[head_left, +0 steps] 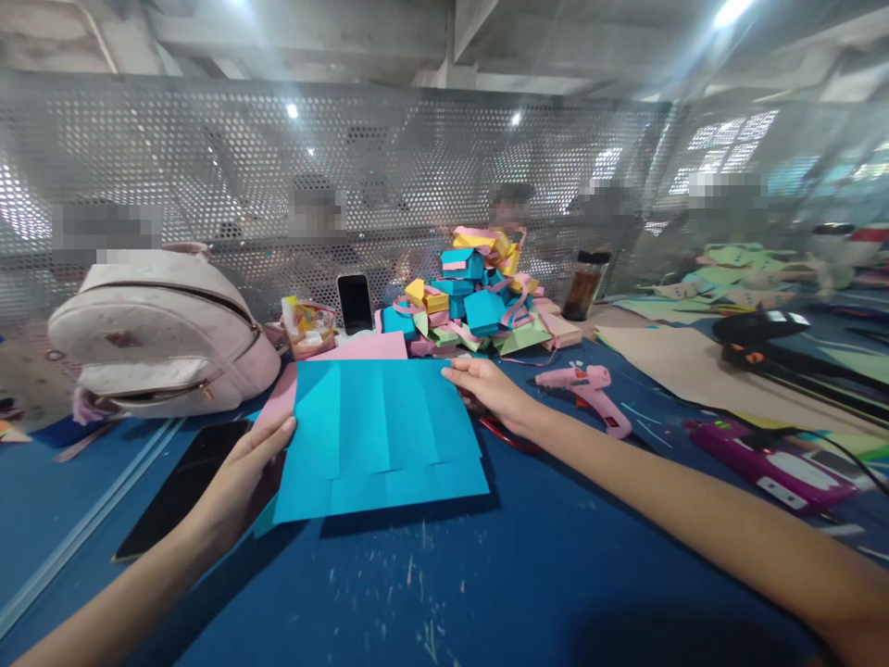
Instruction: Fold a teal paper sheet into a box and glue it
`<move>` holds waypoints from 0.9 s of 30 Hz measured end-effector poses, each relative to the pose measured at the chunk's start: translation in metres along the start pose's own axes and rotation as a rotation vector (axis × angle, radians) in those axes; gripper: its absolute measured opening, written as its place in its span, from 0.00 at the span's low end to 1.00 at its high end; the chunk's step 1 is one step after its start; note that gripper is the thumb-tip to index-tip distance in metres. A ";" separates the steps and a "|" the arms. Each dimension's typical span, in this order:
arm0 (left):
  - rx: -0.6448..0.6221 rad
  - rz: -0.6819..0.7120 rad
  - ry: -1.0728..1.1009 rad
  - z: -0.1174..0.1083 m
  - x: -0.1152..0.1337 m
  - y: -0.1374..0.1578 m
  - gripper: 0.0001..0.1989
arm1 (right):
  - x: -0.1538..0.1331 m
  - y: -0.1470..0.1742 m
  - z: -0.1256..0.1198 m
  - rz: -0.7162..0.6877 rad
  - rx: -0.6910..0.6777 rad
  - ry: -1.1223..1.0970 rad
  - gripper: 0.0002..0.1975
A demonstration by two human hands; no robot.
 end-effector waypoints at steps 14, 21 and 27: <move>0.001 0.627 -0.454 -0.008 0.005 -0.005 0.37 | 0.005 -0.002 0.000 -0.055 -0.140 0.083 0.20; -0.011 0.574 -0.535 -0.005 0.018 0.004 0.10 | -0.001 0.006 0.007 -0.046 -0.290 0.081 0.18; 0.063 0.291 -0.408 -0.006 0.012 0.006 0.13 | -0.009 0.011 0.009 -0.044 -0.342 0.008 0.26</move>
Point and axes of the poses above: each hand's wrist, its own y-axis away from the middle knuckle, its own z-axis out of the palm, x = y × z, the point moved 1 cm from there along -y, towards the middle knuckle, and after that the axes turned 9 degrees about x, right-handed, at the moved point
